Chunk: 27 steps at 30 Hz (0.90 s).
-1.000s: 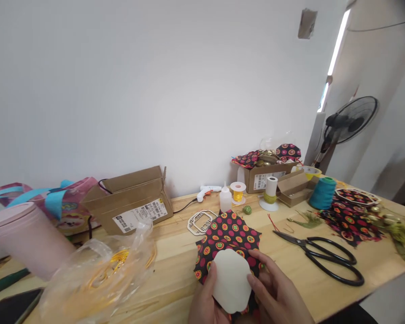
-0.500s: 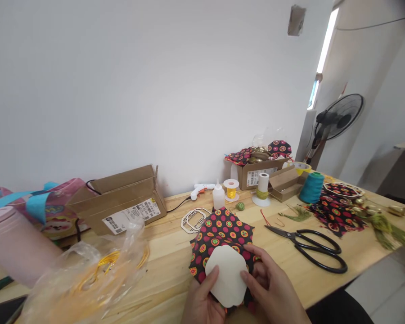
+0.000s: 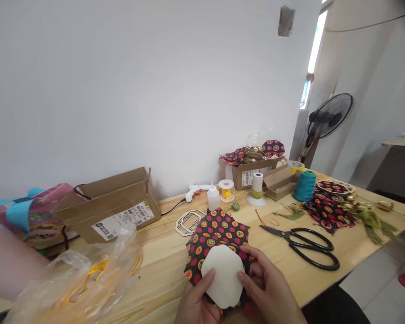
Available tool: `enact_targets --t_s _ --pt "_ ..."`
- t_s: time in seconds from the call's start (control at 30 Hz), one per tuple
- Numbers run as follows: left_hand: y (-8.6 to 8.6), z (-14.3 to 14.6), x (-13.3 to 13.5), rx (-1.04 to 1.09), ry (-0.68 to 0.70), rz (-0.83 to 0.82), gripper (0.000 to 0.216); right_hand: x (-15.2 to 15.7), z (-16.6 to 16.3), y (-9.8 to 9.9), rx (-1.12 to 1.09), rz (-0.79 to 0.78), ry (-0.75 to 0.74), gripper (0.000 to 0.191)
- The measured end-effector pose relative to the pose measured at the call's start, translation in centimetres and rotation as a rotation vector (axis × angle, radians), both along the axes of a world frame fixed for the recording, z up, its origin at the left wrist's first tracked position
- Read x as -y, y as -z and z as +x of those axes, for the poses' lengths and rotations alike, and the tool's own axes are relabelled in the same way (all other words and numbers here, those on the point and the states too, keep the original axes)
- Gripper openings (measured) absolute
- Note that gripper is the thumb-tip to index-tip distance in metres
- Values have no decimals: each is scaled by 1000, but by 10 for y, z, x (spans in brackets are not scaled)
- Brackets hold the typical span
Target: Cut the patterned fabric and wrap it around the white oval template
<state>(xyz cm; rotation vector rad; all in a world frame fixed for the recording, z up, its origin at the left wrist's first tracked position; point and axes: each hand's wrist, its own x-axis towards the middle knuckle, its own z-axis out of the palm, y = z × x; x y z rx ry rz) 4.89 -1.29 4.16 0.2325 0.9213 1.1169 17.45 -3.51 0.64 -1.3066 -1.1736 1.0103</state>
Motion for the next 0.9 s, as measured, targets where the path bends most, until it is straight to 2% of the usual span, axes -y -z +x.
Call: enact_targets --t_s 0.13,0.27,0.5,0.7,0.9 --pt "1 -4 -4 103 66 -94 41 1 -1 -11 -63 -43 18 40" --pt "7 -8 -8 168 100 -110 41 1 -1 -14 -112 -76 15 44" --pt "7 0 -2 98 104 -72 46 1 0 -11 -148 -73 -11 47" --pt "4 0 -1 39 145 -20 47 1 1 -18 -210 -102 -57 50" --pt "8 -4 0 37 125 22 52 2 1 -18 -159 -92 -61 48"
